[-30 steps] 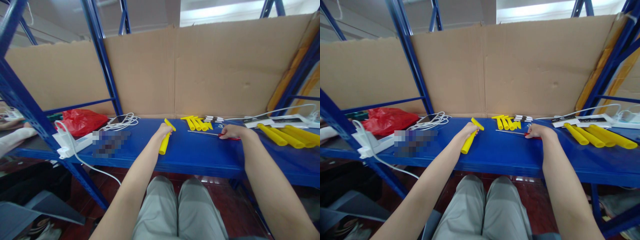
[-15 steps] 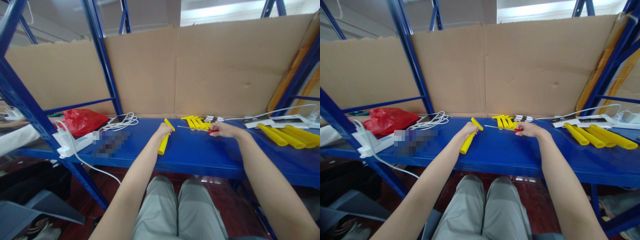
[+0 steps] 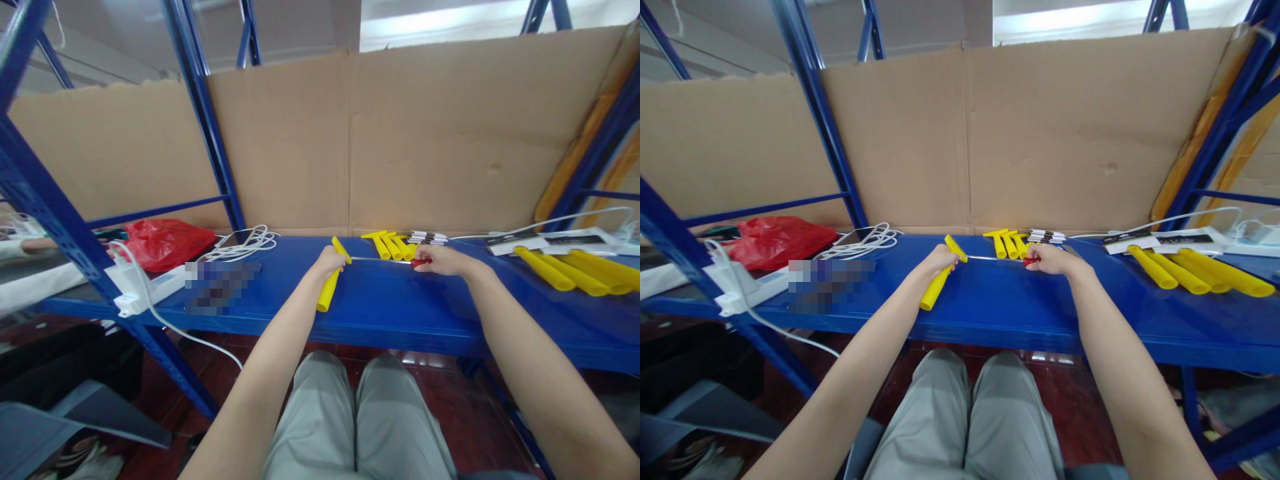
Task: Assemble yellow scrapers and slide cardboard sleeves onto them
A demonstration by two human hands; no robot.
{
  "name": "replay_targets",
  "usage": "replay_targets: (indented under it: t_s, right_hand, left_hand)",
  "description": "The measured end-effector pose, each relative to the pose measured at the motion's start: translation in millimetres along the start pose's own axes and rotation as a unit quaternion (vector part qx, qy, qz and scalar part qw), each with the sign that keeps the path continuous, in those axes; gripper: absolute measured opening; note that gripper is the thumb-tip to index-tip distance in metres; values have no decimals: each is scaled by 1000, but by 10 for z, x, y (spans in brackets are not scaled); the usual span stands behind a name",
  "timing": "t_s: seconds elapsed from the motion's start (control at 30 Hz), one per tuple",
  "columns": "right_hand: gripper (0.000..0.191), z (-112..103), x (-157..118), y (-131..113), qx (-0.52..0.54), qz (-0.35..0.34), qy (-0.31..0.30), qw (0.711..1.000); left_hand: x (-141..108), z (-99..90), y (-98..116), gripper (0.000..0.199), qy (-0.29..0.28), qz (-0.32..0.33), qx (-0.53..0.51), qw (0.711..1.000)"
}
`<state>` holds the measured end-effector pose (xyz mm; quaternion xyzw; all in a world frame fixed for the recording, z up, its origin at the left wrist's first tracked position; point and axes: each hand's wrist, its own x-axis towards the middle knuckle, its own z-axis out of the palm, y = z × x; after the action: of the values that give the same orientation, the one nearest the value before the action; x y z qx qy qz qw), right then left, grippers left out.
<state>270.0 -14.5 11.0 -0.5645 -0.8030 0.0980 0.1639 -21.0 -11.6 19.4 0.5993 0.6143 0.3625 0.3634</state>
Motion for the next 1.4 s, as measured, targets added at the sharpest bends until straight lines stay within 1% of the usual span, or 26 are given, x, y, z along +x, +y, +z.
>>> replay_targets:
  t_s: [0.3,0.5,0.73,0.9,0.97,1.17,1.3,1.4]
  right_hand:
    - [19,-6,0,-23,-10,4,0,1000]
    - [23,-4,-7,-28,-8,4,6,1000]
    - [15,-4,-10,-68,-17,14,0,1000]
    - [16,-3,-13,-56,-23,13,3,1000]
    - [16,-4,-10,-44,-26,14,8,1000]
    - [14,-12,4,-71,-35,11,34,999]
    - [10,-38,-5,-110,-38,-5,34,999]
    - [15,-75,-26,-135,-38,-24,23,999]
  left_hand:
    - [-7,3,14,18,1,-5,2,1000]
    - [-3,5,4,23,-2,-7,-11,1000]
    - [16,20,-7,24,-4,-4,0,1000]
    - [33,34,-24,24,-4,6,2,1000]
    - [42,38,-31,23,-3,12,18,1000]
    - [46,28,-35,19,6,30,122,992]
    - [29,4,-26,18,11,39,140,989]
    - [20,-6,-22,16,12,40,142,989]
